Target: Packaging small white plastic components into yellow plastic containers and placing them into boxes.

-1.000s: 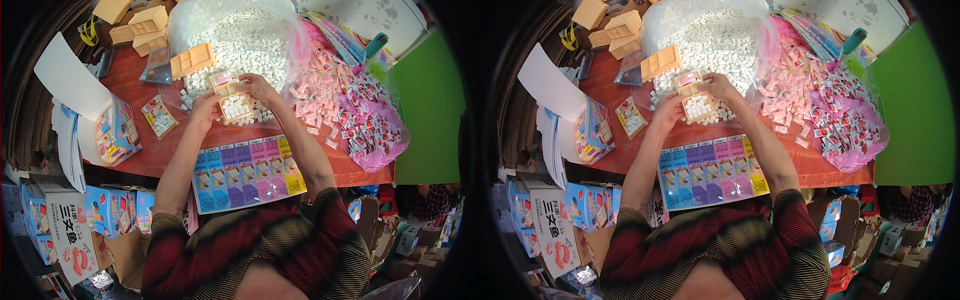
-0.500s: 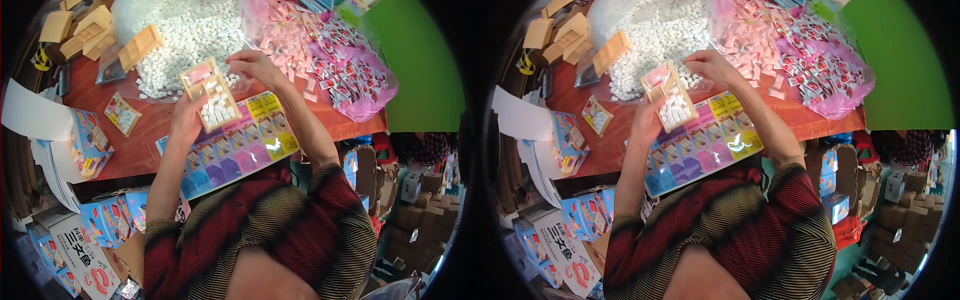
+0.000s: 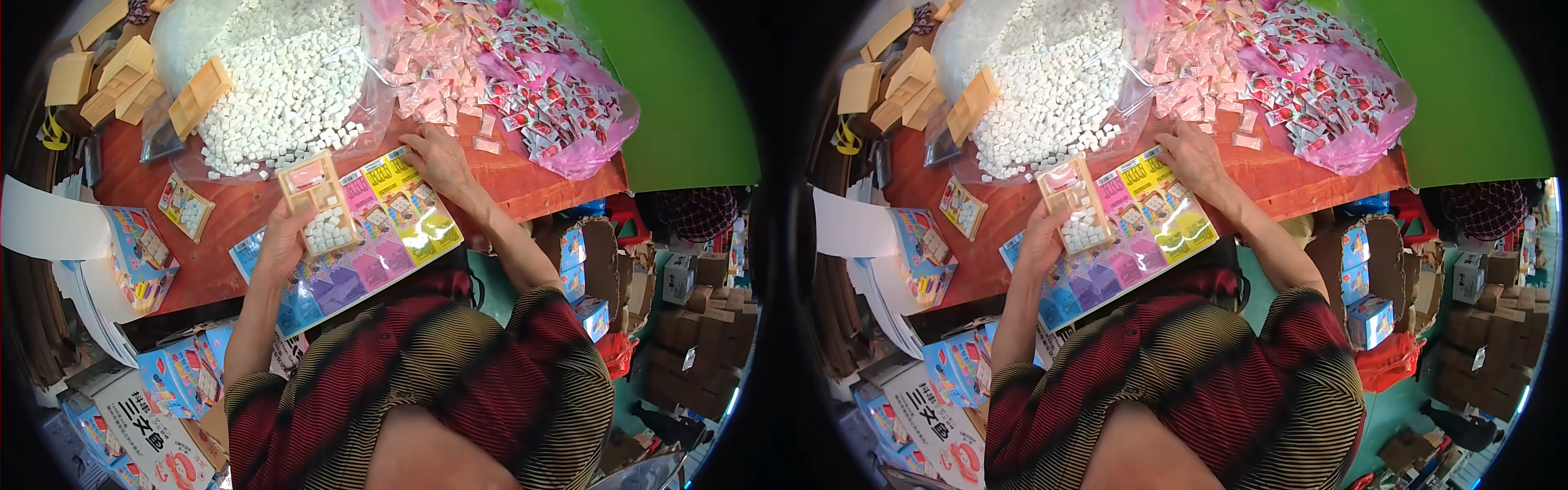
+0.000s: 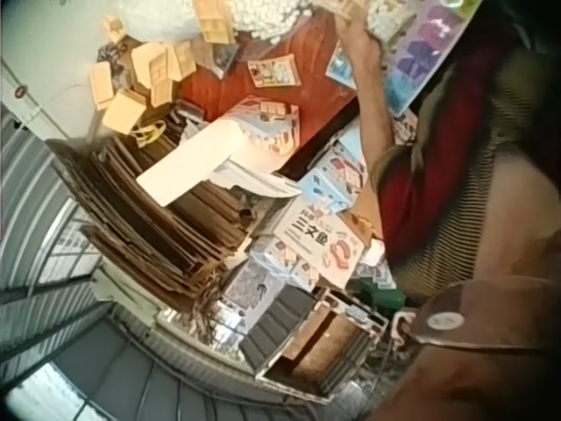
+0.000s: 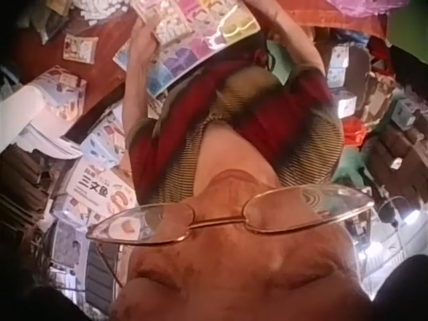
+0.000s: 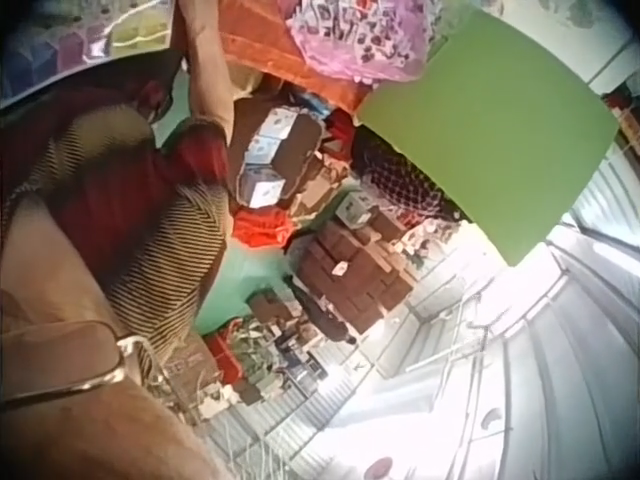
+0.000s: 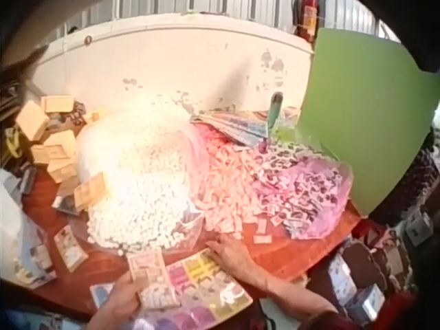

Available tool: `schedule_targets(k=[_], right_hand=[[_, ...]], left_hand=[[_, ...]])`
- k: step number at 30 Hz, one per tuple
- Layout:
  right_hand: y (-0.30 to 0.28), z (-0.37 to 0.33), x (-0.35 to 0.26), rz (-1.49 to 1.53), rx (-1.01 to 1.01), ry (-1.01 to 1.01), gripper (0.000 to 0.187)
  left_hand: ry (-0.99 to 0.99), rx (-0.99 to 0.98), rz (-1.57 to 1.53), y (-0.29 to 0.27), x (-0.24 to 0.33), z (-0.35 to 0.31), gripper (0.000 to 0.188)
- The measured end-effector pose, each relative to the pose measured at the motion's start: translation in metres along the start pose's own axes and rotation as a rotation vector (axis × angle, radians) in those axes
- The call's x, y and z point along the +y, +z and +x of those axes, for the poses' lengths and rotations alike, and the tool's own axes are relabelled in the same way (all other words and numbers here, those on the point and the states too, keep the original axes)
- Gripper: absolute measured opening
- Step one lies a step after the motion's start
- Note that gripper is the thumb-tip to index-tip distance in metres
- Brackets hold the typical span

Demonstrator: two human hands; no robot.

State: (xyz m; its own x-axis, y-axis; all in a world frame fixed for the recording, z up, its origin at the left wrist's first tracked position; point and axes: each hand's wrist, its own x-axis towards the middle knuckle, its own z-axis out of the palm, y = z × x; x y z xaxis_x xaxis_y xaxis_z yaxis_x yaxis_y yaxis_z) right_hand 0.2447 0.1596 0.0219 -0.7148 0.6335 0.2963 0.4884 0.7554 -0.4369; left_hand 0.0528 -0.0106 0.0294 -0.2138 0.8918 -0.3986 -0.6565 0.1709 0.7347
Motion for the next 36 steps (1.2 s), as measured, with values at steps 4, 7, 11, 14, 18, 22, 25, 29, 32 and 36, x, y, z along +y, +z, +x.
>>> schedule_targets(k=[4,7,11,14,18,22,25,29,32,36], right_hand=[[0.007,-0.001,0.001,0.015,0.042,0.004,0.018],[0.008,-0.002,0.001,0.038,0.098,0.006,0.014],[0.010,-0.007,0.000,-0.036,0.122,-0.029,0.010],[0.015,-0.007,0.002,-0.013,0.118,0.001,0.008],[0.001,-0.012,-0.007,0.033,0.120,-0.232,0.010],[-0.032,-0.039,-0.019,-0.004,0.119,-0.420,0.014],[-0.045,-0.055,-0.028,0.183,0.165,-0.289,0.013],[-0.075,-0.060,-0.032,1.074,0.324,0.085,0.003],[-0.123,-0.055,-0.024,0.944,0.653,0.120,0.005],[-0.143,-0.019,-0.033,1.132,0.799,0.133,0.007]], left_hand=[[0.061,-0.029,-0.109,0.016,-0.013,0.021,0.035],[0.084,0.072,-0.114,0.025,-0.019,0.033,0.035],[0.063,0.121,-0.136,0.034,-0.021,0.029,0.035],[0.032,0.129,-0.245,0.032,-0.018,0.029,0.035],[0.090,0.188,-0.316,0.025,-0.024,0.031,0.035],[0.125,0.222,-0.321,0.027,-0.027,0.030,0.036],[0.109,0.203,-0.330,0.028,-0.024,0.030,0.036],[0.123,0.210,-0.344,0.028,-0.021,0.027,0.033],[0.126,0.201,-0.320,0.029,-0.023,0.030,0.034],[0.174,0.193,-0.239,0.034,-0.026,0.033,0.035]])
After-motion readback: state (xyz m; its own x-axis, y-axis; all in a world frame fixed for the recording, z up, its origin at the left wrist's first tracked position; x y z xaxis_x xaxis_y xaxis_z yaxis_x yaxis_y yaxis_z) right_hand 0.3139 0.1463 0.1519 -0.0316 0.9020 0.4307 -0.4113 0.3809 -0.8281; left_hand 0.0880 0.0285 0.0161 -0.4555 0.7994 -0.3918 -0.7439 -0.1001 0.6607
